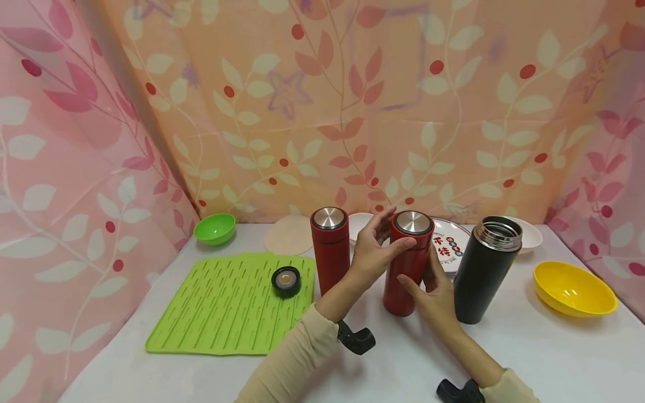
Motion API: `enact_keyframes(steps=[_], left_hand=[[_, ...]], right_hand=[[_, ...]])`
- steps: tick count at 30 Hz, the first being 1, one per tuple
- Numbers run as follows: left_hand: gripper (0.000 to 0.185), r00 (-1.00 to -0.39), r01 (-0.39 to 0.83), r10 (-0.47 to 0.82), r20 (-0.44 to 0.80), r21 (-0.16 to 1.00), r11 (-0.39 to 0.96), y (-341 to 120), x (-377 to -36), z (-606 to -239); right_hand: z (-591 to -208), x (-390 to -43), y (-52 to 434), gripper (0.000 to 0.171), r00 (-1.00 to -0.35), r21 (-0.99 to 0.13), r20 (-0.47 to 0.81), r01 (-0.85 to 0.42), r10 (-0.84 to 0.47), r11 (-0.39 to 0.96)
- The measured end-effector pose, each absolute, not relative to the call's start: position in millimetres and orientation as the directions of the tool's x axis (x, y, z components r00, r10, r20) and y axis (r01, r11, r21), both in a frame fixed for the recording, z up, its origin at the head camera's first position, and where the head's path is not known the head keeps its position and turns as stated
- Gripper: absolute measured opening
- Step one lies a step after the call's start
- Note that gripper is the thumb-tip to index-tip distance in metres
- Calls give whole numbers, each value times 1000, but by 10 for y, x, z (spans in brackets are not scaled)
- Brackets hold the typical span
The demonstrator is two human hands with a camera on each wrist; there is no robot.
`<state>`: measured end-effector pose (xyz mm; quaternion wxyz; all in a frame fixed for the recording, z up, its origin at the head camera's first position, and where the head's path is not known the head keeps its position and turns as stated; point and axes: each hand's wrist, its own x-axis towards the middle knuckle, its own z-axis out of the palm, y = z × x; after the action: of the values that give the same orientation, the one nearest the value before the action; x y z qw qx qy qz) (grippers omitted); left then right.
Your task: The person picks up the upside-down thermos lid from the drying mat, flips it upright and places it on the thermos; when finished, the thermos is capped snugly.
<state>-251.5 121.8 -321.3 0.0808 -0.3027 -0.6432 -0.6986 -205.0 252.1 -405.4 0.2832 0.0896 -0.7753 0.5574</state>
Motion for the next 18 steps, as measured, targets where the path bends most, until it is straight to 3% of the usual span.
enact_keyframes(steps=[6, 10, 18], left_hand=[[48, -768, 514, 293, 570, 821, -250, 1181, -2546, -3250], [47, -780, 499, 277, 561, 825, -266, 1189, -2527, -3265], [62, -789, 579, 206, 579, 813, -67, 1251, -2480, -3231]], right_hand=[[-4044, -2052, 2524, 89, -824, -818, 542, -471, 165, 332], [-4059, -2053, 2513, 90, -833, -828, 524, -449, 176, 337], [-4068, -2043, 2511, 89, -820, -806, 546, -456, 174, 377]])
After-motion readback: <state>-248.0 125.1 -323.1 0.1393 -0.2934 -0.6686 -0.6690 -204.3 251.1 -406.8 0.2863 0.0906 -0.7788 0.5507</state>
